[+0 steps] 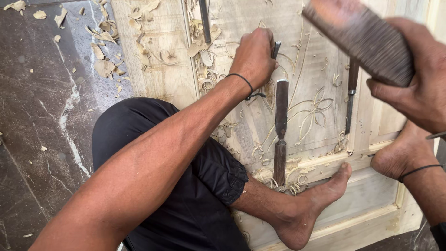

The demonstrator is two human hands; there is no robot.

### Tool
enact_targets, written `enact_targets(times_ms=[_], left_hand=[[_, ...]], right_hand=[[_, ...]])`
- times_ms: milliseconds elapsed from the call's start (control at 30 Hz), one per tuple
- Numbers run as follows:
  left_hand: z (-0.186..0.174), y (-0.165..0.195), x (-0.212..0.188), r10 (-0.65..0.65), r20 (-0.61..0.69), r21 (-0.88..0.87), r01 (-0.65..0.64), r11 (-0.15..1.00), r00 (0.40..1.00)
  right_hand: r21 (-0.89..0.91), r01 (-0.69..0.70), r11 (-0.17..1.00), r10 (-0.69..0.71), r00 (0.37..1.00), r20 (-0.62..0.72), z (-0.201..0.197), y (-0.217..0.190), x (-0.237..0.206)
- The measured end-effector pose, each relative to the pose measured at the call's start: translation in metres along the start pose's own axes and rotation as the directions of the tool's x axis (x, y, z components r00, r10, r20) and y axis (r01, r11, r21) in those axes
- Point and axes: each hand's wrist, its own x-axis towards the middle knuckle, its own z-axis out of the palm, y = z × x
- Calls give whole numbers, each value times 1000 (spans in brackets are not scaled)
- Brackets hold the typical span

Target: The person sits on the floor carving a floral pattern into a large wooden door panel, using a chisel guided by one hand and striking it with a wooden mallet held in the other. They reposition the chisel across different parts of the design and brush away shavings as they carve.

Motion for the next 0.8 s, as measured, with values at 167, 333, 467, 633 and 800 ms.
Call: enact_targets(times_ms=[167,333,467,633,800], left_hand=[[-2,-3,-5,-64,18,-35,65,997,998],[-1,-5,-9,-148,93,-62,154,986,985],[-2,-7,-9,-123,66,-94,129,987,990],[-2,-6,-11,-157,102,-98,167,981,982],[-1,-8,-10,-161,122,-42,167,985,979]], right_hand=[[-154,-39,987,27,997,-76,8,-3,2],[-257,28,966,-16,999,50,8,0,9],[-215,93,972,-109,992,-67,9,-2,10],[-535,54,843,53,982,183,7,-5,13],[-587,27,809,109,975,195,10,-9,15]])
